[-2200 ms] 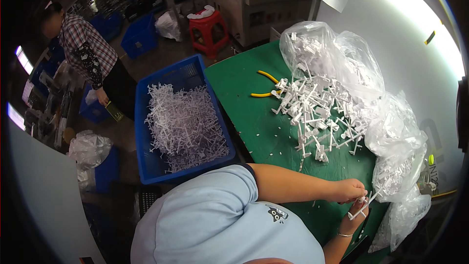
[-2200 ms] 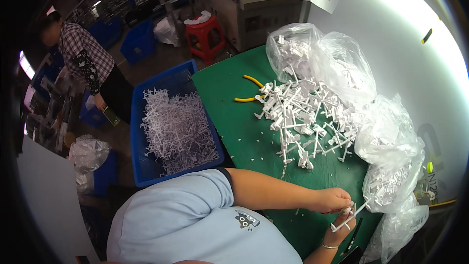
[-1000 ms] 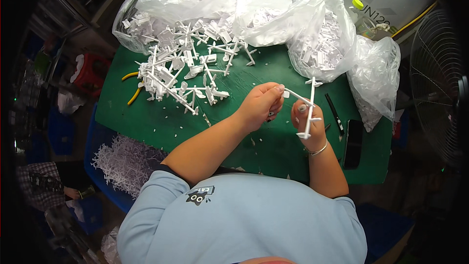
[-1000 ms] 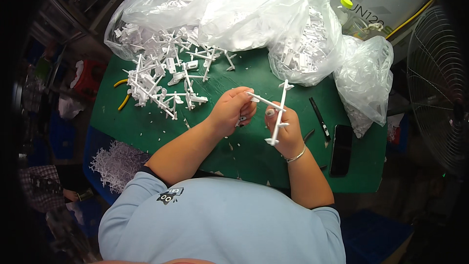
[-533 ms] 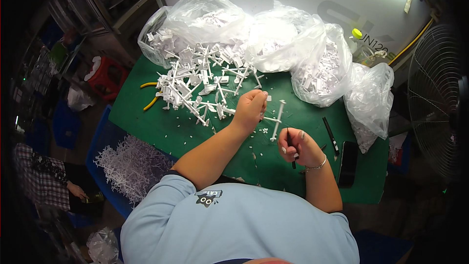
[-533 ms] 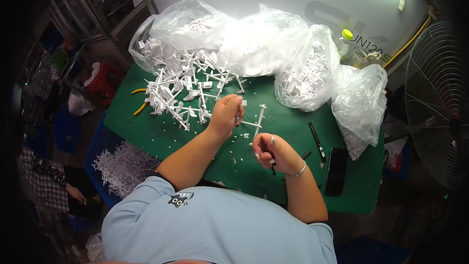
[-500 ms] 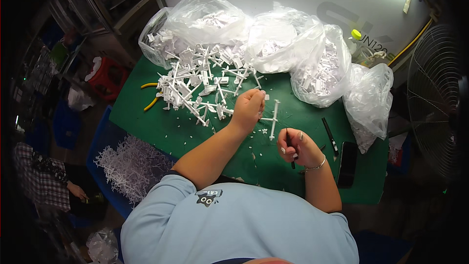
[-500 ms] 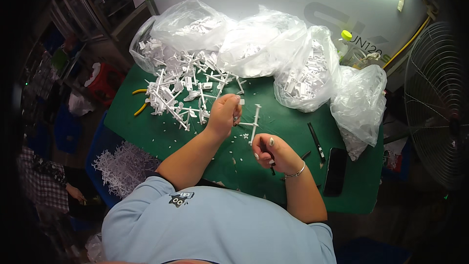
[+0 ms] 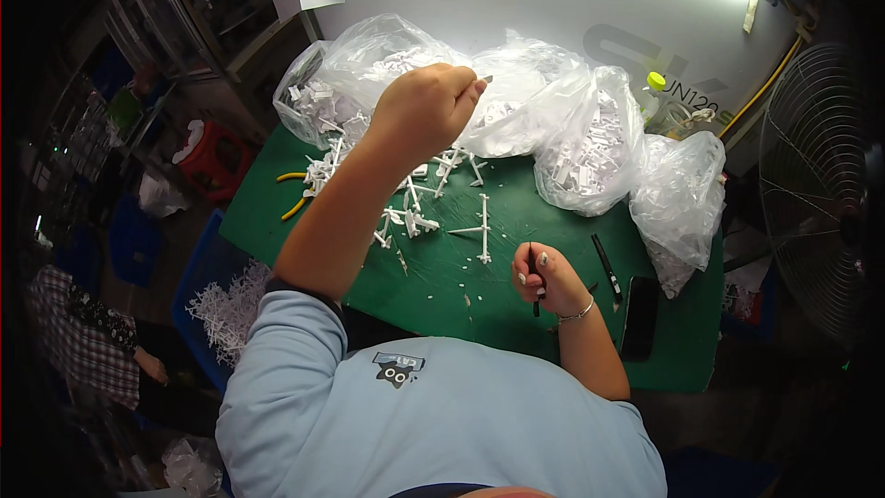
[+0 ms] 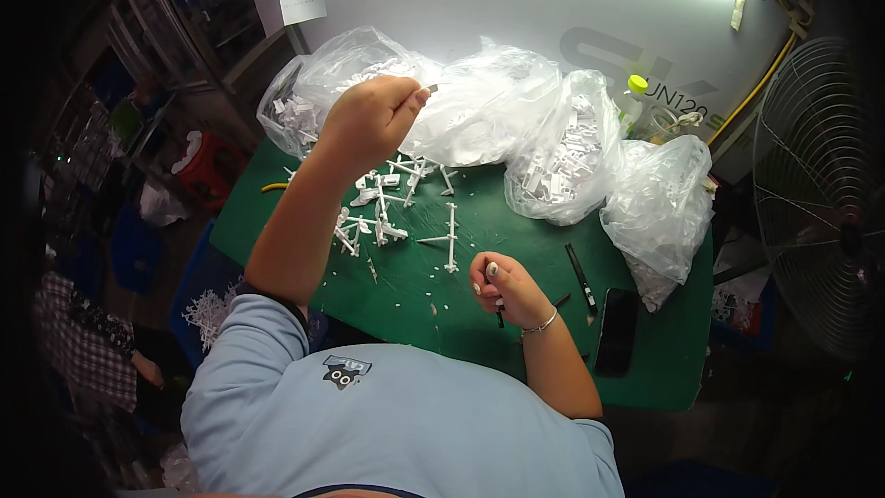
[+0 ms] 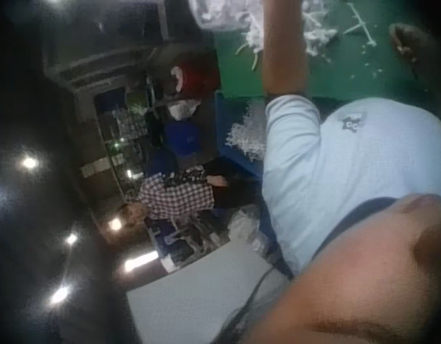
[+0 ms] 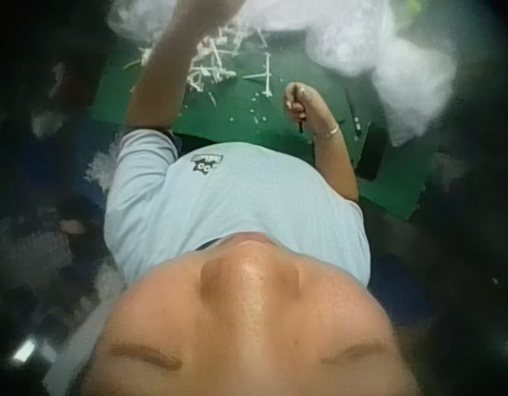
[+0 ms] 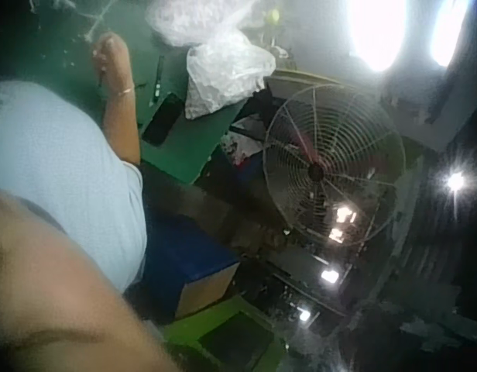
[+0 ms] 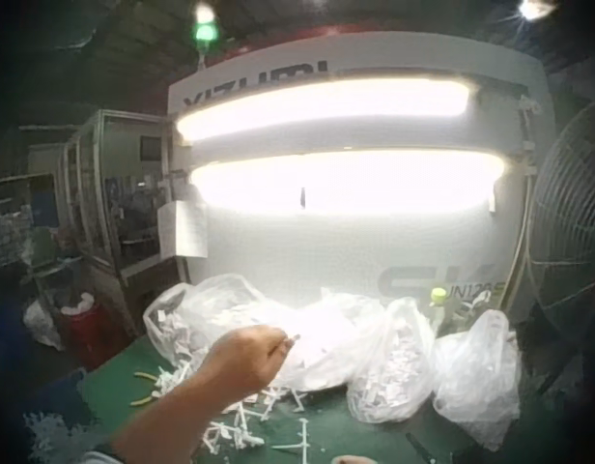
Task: The person trims excess plastic from molded pieces using a small knife, detaches additional parts from plastic sprues by hand and with the knife, and discards scrap into a bin.
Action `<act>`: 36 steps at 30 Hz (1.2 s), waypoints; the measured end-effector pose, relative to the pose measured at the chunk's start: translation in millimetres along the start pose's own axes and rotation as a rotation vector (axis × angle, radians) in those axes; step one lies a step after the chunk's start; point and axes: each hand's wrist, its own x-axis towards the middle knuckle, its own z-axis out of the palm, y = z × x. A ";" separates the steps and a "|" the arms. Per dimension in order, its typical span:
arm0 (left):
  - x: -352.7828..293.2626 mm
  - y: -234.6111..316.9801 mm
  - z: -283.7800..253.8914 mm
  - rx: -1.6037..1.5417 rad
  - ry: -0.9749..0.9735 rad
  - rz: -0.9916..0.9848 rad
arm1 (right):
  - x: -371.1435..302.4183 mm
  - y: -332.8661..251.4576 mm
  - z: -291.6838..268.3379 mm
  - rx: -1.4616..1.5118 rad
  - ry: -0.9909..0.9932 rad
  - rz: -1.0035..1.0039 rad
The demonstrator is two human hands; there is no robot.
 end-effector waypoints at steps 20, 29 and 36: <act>-2.9 66.8 120.6 -0.377 -0.744 0.027 | 0.7 -15.4 -8.4 -0.083 0.788 -0.622; 13.3 69.6 145.6 -0.592 -0.834 -0.162 | -15.1 -33.0 -16.0 -0.300 1.107 -0.830; 27.7 38.0 229.6 -0.847 -0.285 -0.022 | -52.0 -103.2 1.1 -0.889 1.344 -1.072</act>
